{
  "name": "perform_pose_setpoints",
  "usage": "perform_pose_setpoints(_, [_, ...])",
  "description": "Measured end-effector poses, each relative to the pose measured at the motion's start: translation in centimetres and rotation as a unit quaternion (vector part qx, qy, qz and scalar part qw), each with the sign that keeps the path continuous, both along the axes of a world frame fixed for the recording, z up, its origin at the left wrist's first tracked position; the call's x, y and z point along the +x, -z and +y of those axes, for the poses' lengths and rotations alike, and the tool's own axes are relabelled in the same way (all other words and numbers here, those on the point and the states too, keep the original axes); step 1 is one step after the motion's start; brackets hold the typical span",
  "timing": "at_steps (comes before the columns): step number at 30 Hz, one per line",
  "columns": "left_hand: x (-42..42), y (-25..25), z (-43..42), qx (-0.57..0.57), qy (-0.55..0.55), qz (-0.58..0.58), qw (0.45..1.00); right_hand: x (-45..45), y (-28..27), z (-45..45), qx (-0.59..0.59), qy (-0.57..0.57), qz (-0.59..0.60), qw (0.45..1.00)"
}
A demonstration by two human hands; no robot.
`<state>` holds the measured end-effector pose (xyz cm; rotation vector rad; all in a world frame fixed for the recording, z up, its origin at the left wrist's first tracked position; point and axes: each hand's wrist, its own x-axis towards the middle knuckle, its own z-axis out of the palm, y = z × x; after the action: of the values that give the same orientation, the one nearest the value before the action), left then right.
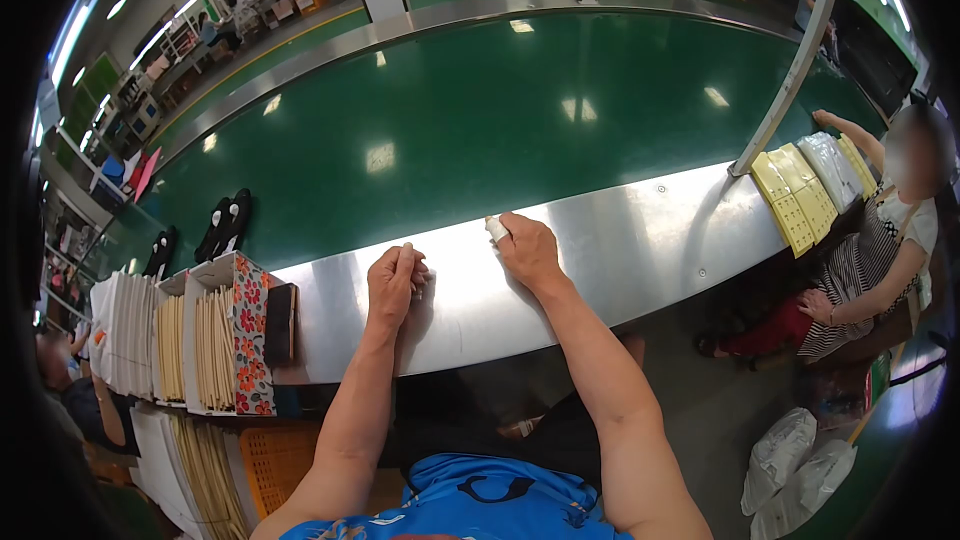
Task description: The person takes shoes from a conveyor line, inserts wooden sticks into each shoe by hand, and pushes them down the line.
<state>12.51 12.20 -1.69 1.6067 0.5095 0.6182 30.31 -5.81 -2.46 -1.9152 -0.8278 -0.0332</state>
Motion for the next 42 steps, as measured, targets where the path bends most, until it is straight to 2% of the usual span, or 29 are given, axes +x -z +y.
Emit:
perform_pose_setpoints(3, [0.0, 0.0, 0.0, -0.008, 0.005, -0.01, 1.0, 0.3, 0.4, 0.0, 0.003, 0.003, -0.013, 1.0])
perform_pose_setpoints(5, [0.0, -0.1, -0.1, -0.005, -0.001, 0.0, 1.0, 0.1, -0.6, -0.3, -0.061, -0.01, 0.02, 0.998])
perform_pose_setpoints(6, [0.0, 0.0, 0.0, -0.005, -0.001, 0.001, 1.0, 0.1, -0.2, -0.1, -0.061, -0.011, 0.021, 0.998])
perform_pose_setpoints(8, [0.1, 0.2, 0.1, 0.002, 0.004, -0.007, 1.0, 0.2, 0.5, 0.3, 0.022, 0.0, -0.018, 1.0])
perform_pose_setpoints(14, [0.1, 0.2, 0.1, 0.0, 0.005, -0.01, 1.0, 0.3, 0.7, 0.3, 0.028, -0.001, -0.021, 0.999])
perform_pose_setpoints(15, [0.1, 0.2, 0.1, 0.0, 0.004, -0.01, 1.0, 0.4, 0.8, 0.1, 0.028, -0.002, -0.021, 0.999])
perform_pose_setpoints(17, [0.0, 0.1, 0.0, 0.001, 0.001, -0.003, 1.0, 0.2, -0.1, -0.2, -0.05, -0.011, 0.018, 0.999])
perform_pose_setpoints(42, [0.0, 0.1, 0.1, 0.009, 0.001, 0.005, 1.0, 0.3, 0.1, -0.2, -0.046, -0.007, 0.011, 0.999])
